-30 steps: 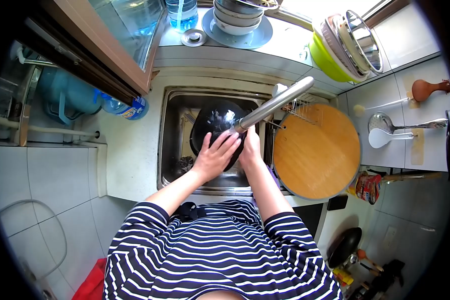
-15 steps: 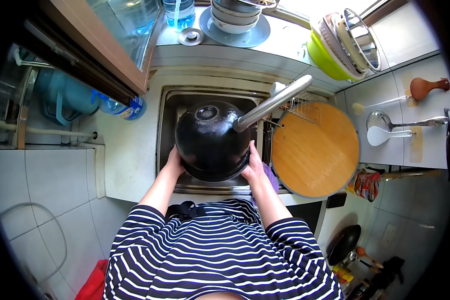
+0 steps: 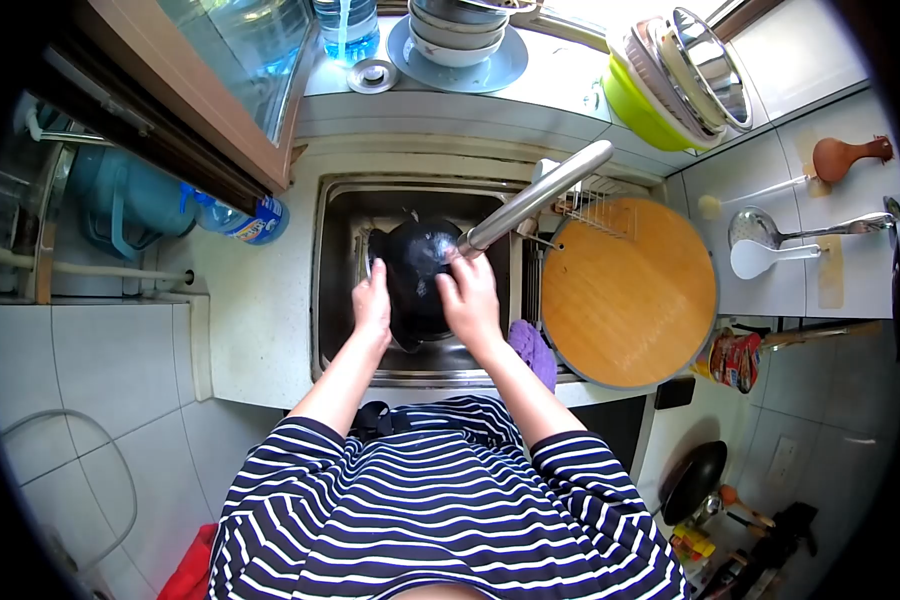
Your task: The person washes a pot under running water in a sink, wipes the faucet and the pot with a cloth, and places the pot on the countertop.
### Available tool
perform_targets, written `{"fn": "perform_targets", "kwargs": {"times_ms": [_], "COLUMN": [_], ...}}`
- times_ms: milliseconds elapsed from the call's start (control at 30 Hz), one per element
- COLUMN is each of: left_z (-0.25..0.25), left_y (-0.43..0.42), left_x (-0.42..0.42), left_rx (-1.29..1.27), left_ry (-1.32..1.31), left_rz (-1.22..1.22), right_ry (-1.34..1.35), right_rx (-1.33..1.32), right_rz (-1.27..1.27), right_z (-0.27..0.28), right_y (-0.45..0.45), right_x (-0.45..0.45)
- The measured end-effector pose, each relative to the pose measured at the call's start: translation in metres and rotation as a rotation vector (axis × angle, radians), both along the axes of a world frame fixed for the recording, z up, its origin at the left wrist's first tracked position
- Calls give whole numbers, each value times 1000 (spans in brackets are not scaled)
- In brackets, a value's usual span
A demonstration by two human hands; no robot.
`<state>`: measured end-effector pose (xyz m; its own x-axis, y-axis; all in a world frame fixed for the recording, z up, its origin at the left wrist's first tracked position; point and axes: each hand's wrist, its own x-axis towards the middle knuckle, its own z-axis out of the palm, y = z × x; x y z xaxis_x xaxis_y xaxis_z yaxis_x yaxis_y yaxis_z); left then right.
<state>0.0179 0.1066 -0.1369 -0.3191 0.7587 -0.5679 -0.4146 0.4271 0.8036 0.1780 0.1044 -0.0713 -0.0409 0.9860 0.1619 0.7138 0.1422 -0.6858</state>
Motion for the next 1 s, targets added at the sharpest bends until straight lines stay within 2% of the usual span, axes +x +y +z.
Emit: {"fn": "perform_targets", "kwargs": {"times_ms": [33,67,100,167,200,300,367,433,500,567,633,700,767,833,900,967,1000], "left_z": [18,38,32,43,47,63,58,52,48,49,55,49,51,70,69,61,57], "left_y": [-3,-6,-10,-17,-21,-29,-27,-26,-22,-14,-4,7,20,27,27,26,22], "left_x": [9,19,26,35,32,25,23,22,19,25,26,25,19,24,17,14,12], "left_rx": [-2,44,128,241,235,304,351,358,325,335,172,157,65,68,54,53,51], "left_ry": [114,246,292,343,379,389,363,342,331,256,136,45,146,91,7,99,147], "left_rz": [-63,-115,-159,-241,-330,-458,-468,-471,-468,-369,-279,-176,-117,-16,-93,-147,-172], "right_ry": [-98,-287,-409,-302,-347,-218,-210,-253,-367,-326,-346,-400,-464,-422,-257,-51,38], "right_rx": [11,168,283,197,147,-501,-605,-500,-44,115,229,194,233,276,158,196,30], "right_rz": [113,91,79,64,69,139,202,164,234,246,277,350,326,225,49,-107,-142], "right_z": [9,11,14,-9,-20,-48,-50,-25,-13,13,18,19,8,7,18,16,24], "right_y": [5,8,15,38,51,96,105,92,66,42,14,-17,-37,-33,-18,15,28], "right_x": [-10,-21,-26,-26,-23,3,16,6,-7,-19,-28,-25,-17,-9,-9,-4,-3]}}
